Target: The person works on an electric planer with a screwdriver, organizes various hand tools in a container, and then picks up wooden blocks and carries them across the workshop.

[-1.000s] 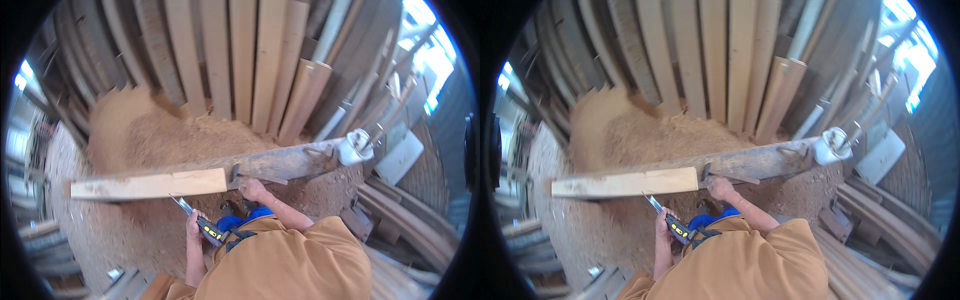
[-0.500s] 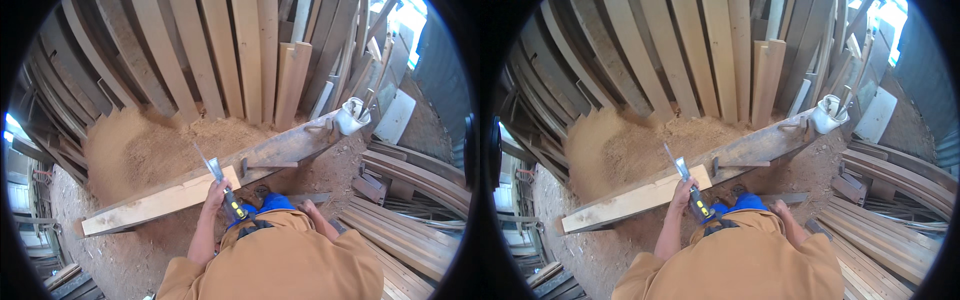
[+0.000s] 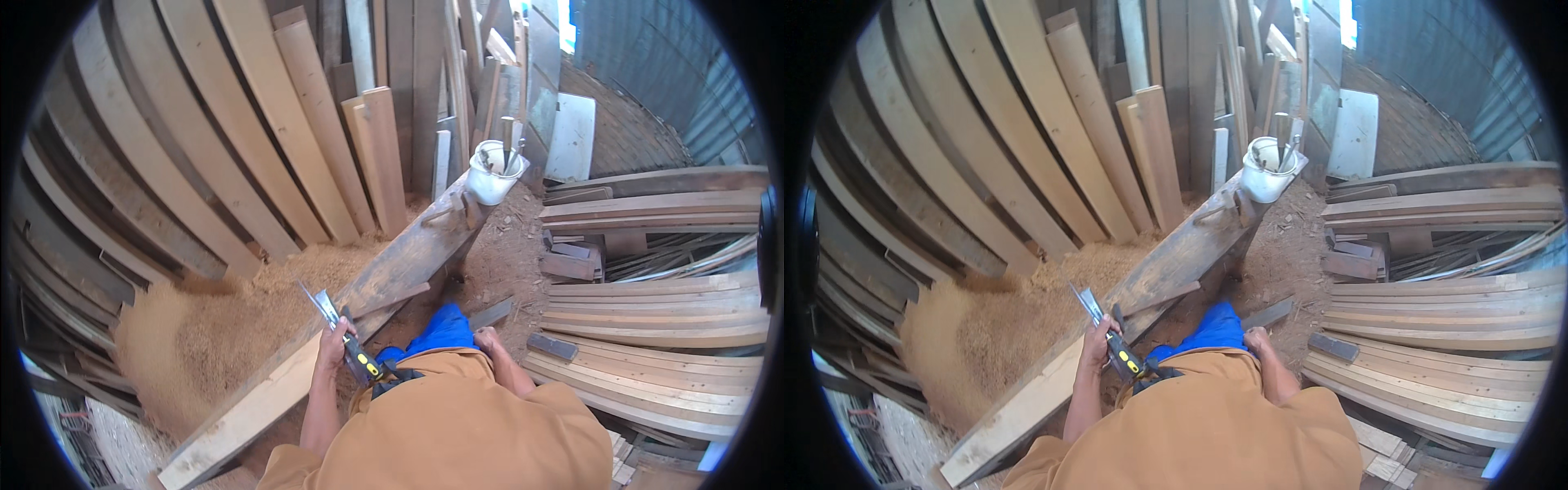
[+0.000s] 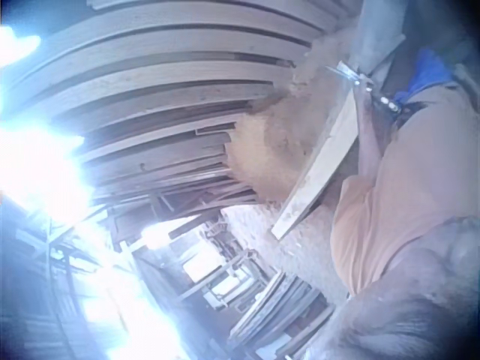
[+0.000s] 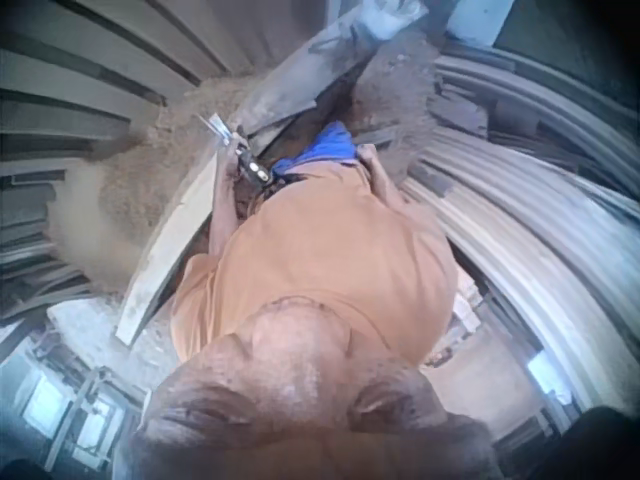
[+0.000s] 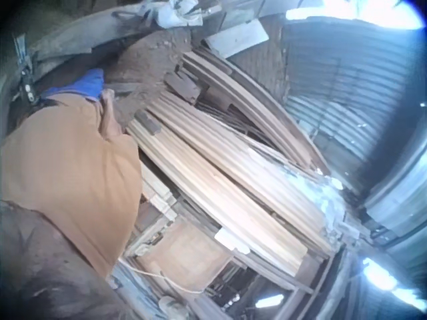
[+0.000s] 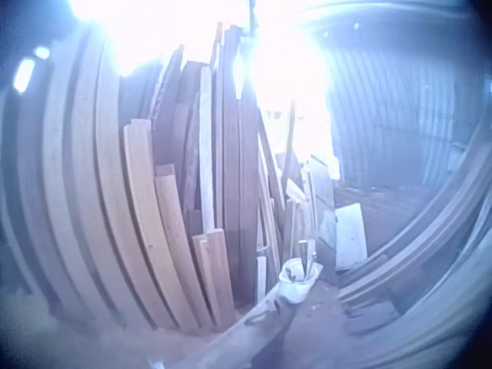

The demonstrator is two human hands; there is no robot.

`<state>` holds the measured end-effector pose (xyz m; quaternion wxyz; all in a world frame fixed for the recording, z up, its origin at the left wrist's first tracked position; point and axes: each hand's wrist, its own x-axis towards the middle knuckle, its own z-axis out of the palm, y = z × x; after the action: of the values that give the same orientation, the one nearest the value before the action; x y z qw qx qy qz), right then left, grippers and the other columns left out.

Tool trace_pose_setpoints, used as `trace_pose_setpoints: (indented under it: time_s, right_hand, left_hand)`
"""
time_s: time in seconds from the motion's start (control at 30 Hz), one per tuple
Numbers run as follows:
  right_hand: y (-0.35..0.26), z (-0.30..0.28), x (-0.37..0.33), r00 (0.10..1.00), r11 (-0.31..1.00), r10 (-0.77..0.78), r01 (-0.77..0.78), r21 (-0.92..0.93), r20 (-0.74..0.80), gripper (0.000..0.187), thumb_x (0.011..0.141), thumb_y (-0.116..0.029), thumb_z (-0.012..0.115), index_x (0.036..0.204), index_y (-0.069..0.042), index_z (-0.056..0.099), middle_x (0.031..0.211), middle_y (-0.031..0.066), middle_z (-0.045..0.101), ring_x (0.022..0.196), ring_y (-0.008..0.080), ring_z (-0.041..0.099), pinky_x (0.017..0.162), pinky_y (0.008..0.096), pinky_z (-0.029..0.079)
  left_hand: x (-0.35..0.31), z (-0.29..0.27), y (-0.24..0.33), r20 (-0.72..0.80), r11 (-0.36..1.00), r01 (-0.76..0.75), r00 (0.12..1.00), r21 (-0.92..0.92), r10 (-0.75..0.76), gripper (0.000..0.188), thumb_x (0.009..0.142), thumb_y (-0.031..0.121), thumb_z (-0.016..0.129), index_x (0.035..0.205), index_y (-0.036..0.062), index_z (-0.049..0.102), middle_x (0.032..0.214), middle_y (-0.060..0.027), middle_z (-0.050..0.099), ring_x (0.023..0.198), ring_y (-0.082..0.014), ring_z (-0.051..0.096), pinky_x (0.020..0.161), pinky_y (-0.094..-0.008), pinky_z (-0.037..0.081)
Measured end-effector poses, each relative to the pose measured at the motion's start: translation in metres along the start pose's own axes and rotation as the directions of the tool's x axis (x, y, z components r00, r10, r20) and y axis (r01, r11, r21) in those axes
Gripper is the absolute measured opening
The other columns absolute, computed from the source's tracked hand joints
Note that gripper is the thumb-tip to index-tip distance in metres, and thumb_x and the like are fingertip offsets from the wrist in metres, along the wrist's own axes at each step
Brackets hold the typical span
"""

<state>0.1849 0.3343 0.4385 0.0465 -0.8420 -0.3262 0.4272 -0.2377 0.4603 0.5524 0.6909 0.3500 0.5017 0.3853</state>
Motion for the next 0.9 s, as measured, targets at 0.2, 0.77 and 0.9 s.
trace_pose_setpoints:
  time_s: [0.2, 0.77, 0.9]
  right_hand:
    - [-0.018, -0.048, 0.066, 0.994, 0.977, -0.003, 0.027, 0.212, -0.109, 0.029, 0.083, -0.021, 0.063, 0.102, -0.004, 0.077, 0.096, 0.0176, 0.073, 0.090, 0.0275, 0.069, 0.082, 0.0377, 0.054]
    - [-0.145, -0.285, 0.183, 0.801, 0.841, -0.341, 0.025, 0.541, 0.492, 0.032, 0.100, -0.017, 0.059, 0.128, 0.000, 0.061, 0.102, 0.0045, 0.069, 0.079, 0.0089, 0.063, 0.073, 0.0262, 0.056]
    - [-0.208, -0.282, 0.153, 0.715, 0.739, -0.432, -0.069, 0.670, 0.550, 0.034, 0.102, -0.023, 0.058, 0.128, -0.002, 0.061, 0.111, 0.0050, 0.068, 0.081, 0.0083, 0.060, 0.075, 0.0265, 0.054]
  left_hand:
    - [0.051, 0.053, 0.003, 0.014, 0.992, 0.089, 0.996, -0.092, -0.088, 0.036, 0.102, 0.040, 0.059, 0.087, 0.0071, 0.058, 0.074, -0.0069, 0.061, 0.063, -0.0161, 0.061, 0.059, -0.0304, 0.051]
    - [0.218, 0.327, 0.043, 0.155, 0.971, 0.061, 0.988, -0.233, -0.025, 0.035, 0.105, 0.037, 0.054, 0.087, 0.0076, 0.057, 0.092, -0.0070, 0.061, 0.085, -0.0185, 0.060, 0.081, -0.0336, 0.050]
    - [0.225, 0.335, 0.059, 0.183, 0.866, 0.138, 0.982, -0.480, -0.055, 0.036, 0.105, 0.040, 0.054, 0.087, 0.0079, 0.056, 0.102, -0.0096, 0.062, 0.092, -0.0218, 0.062, 0.087, -0.0354, 0.052]
